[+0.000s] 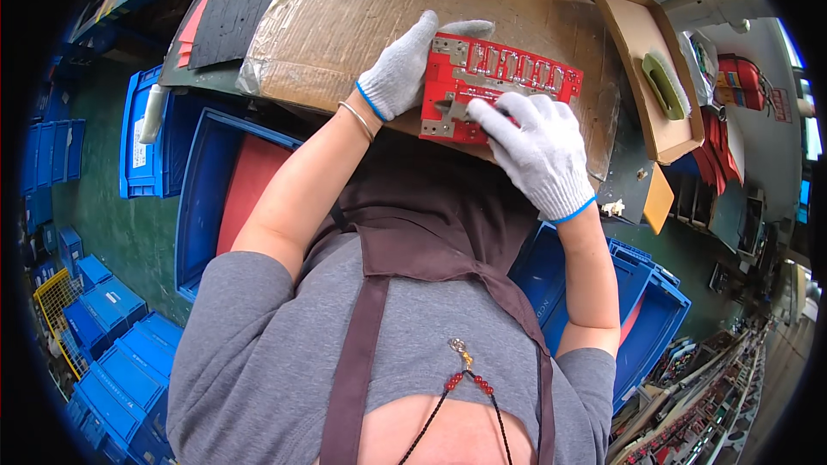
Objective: The person is cleaning and inspecting printed circuit boards (PCBs) using a brush and a pair of pliers.
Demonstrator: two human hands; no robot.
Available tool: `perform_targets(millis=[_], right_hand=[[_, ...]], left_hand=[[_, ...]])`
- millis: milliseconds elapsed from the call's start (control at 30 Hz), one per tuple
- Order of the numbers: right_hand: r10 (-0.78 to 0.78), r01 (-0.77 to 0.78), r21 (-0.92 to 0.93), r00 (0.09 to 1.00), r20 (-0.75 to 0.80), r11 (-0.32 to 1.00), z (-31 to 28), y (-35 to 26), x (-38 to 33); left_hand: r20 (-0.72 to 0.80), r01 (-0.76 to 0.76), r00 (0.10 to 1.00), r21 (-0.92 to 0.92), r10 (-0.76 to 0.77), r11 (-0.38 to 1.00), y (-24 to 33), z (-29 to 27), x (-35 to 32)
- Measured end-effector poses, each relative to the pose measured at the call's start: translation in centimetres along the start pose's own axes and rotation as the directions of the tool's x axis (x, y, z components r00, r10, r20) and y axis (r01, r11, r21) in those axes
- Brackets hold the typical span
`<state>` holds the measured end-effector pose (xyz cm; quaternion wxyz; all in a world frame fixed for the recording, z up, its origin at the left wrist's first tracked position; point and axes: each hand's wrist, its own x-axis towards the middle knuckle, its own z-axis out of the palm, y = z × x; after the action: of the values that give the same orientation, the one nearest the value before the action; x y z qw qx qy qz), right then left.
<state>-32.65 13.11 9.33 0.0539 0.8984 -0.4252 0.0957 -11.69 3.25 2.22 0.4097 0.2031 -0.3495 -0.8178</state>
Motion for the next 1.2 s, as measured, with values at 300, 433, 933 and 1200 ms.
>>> perform_targets(millis=[300, 433, 933, 1200], right_hand=[[0.082, -0.108, 0.224, 0.989, 0.122, 0.969, -2.1, -2.3, -2.6], [0.284, -0.291, 0.221, 0.957, 0.065, 0.931, -1.0, -2.6, -6.4], [0.687, -0.646, 0.249, 0.714, -0.137, 0.721, 2.0, -5.3, -11.0], [0.759, -0.71, 0.275, 0.632, -0.155, 0.648, 2.2, -5.5, -11.9]], left_hand=[[-0.057, 0.026, 0.998, -0.021, -0.027, 0.999, 0.2, 0.7, -0.1], [-0.052, 0.019, 0.998, -0.035, -0.021, 0.999, 0.1, 0.2, -0.2], [-0.036, -0.019, 0.999, 0.036, 0.02, 0.999, -0.5, -0.6, 0.2], [-0.049, -0.014, 0.999, 0.044, 0.016, 0.999, -0.5, -0.4, 0.3]])
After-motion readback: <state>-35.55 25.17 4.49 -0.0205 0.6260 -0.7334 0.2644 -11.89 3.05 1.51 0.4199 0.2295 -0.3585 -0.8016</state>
